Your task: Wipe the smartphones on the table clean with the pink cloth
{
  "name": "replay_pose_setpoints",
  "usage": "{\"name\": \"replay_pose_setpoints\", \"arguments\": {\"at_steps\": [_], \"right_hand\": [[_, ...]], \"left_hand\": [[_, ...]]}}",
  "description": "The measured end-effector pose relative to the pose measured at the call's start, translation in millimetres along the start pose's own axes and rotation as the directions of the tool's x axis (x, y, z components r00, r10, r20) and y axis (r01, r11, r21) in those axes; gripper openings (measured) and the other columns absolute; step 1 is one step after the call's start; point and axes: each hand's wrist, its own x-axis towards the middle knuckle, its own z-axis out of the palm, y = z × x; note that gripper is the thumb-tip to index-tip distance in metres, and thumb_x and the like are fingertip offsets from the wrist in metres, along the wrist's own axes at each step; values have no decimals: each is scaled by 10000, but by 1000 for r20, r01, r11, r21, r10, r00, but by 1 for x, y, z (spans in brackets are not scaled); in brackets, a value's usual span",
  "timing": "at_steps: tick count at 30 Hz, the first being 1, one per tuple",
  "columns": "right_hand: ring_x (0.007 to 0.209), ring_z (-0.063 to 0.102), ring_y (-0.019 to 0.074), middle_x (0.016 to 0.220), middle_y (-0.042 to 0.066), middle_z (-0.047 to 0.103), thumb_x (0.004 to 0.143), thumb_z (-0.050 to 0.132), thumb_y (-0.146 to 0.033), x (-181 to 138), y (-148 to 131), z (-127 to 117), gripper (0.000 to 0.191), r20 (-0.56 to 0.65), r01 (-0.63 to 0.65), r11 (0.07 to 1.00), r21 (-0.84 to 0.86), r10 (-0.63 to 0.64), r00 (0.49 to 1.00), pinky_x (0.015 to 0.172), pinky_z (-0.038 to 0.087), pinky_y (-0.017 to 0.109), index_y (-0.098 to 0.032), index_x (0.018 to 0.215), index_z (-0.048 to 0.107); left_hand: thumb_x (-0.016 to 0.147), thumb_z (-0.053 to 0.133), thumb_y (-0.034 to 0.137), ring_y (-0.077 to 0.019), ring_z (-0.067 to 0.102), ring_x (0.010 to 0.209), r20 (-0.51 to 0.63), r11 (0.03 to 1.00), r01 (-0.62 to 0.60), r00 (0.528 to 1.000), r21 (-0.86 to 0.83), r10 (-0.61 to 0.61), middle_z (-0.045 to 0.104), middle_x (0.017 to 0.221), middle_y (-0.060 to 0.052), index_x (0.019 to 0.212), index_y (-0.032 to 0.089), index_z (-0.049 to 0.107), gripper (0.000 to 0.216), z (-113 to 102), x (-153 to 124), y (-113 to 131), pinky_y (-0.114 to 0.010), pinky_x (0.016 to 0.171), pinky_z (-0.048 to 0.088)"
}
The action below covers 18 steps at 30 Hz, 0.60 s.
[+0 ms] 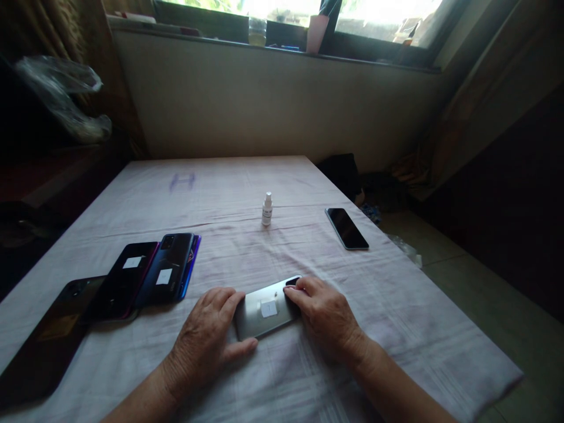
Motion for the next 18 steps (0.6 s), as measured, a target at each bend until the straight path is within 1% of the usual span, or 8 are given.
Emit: {"name": "replay_pose_setpoints", "arguments": {"at_steps": [4,8,13,16,18], "right_hand": [[787,604,167,900,49,677,921,539,-115,-11,0,-1,239,-78,12,1000,1,-12,997,689,463,245,-218,1040,719],[829,622,172,939,46,686,881,542,-71,-21,7,-4,297,-76,-16,1000,14,17,997,720,495,245,-224,1069,714],[847,632,191,933,58,680,823,540,-25,-25,18,-4,375,-77,-107,994,-14,105,991,711,514,260,-219,1086,722],[836,631,192,925,65,676,828,525,-27,-26,16,-3,364,-99,-122,992,-22,119,988,698,514,258,-211,1070,725],[824,627,188,913,65,673,844,517,-44,-29,13,-3,338,-114,-103,995,-7,101,988,701,517,255,-208,1053,726]], "left_hand": [[634,828,406,-324,601,1047,8,1000,1,1000,2,-1,630,1135,-124,1205,159,524,693,-1,1,1,-463,918,505],[635,823,403,-321,603,1035,7,1000,-3,1000,-3,3,629,1126,-124,1199,157,524,683,-2,2,1,-457,912,509],[654,808,407,-319,604,1042,6,1000,0,1000,-3,0,630,1134,-122,1205,164,526,664,-1,1,1,-457,919,511],[661,801,413,-319,608,1038,-3,1000,-4,1000,-6,4,633,1132,-128,1202,154,534,656,-1,1,1,-458,915,515],[680,786,419,-318,610,1041,-9,1000,-6,1000,-14,5,635,1136,-130,1206,152,538,640,-1,0,0,-457,916,515]]}}
